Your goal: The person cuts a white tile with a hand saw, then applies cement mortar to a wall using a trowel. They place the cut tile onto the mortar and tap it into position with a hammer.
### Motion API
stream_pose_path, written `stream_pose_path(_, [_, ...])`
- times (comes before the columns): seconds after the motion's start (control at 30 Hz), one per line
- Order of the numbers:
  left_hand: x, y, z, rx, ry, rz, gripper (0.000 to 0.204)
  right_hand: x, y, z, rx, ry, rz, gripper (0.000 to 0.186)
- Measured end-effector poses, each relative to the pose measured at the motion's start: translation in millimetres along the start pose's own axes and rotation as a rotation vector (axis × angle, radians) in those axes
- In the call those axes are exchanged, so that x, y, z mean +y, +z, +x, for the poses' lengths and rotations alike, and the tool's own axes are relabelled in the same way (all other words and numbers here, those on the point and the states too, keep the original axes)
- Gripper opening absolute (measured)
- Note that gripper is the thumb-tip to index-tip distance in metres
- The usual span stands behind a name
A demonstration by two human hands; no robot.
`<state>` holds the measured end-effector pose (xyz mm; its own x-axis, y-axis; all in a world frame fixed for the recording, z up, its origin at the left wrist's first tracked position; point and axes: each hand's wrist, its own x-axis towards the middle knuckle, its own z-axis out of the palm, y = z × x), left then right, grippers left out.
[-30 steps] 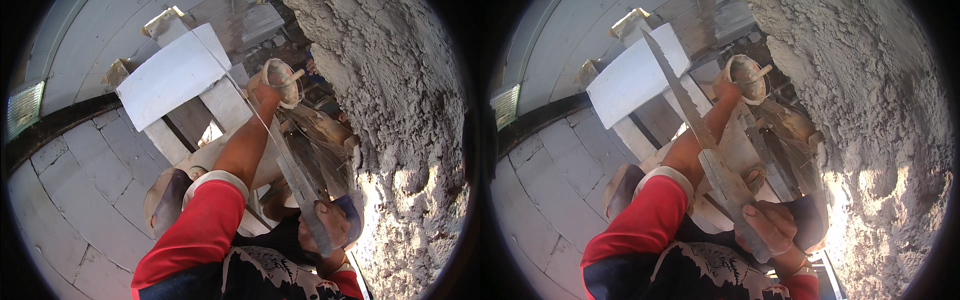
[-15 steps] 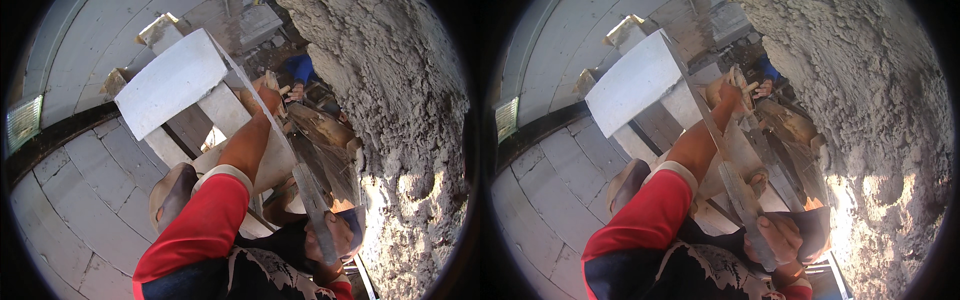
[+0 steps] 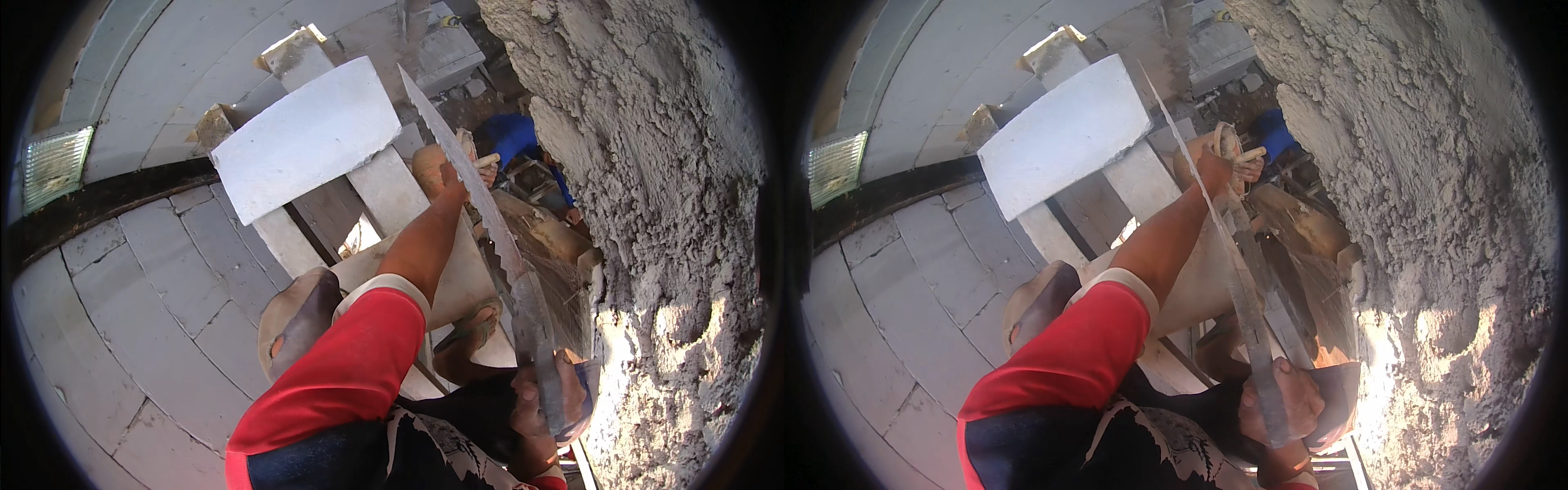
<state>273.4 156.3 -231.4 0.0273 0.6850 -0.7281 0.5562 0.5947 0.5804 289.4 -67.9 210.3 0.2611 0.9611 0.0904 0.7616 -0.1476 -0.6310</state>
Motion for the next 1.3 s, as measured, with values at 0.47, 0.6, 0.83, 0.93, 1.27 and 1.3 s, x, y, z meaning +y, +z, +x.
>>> stream_pose_path(0.47, [27,-17,-10,-0.270,0.290,-0.422,0.070,-17,9,24,0.038,0.110,-0.081,0.059])
stream_pose_path(0.6, [50,-59,-28,-0.522,0.762,0.535,0.055,-20,15,33,0.123,0.190,-0.002,0.060])
stream_pose_path(0.83, [16,-301,-107,-0.340,1.256,0.600,0.051,-12,16,33,0.161,0.348,0.175,0.063])
stream_pose_path(0.93, [-36,-398,-93,0.672,0.804,0.524,0.062,-11,23,43,0.185,0.400,0.232,0.064])
stream_pose_path(1.27, [-131,-461,-55,0.611,0.327,-0.207,0.072,-2,64,84,-0.007,0.427,0.361,0.054])
stream_pose_path(1.3, [-122,-452,-60,0.608,0.330,-0.211,0.069,-5,68,89,-0.032,0.457,0.387,0.054])
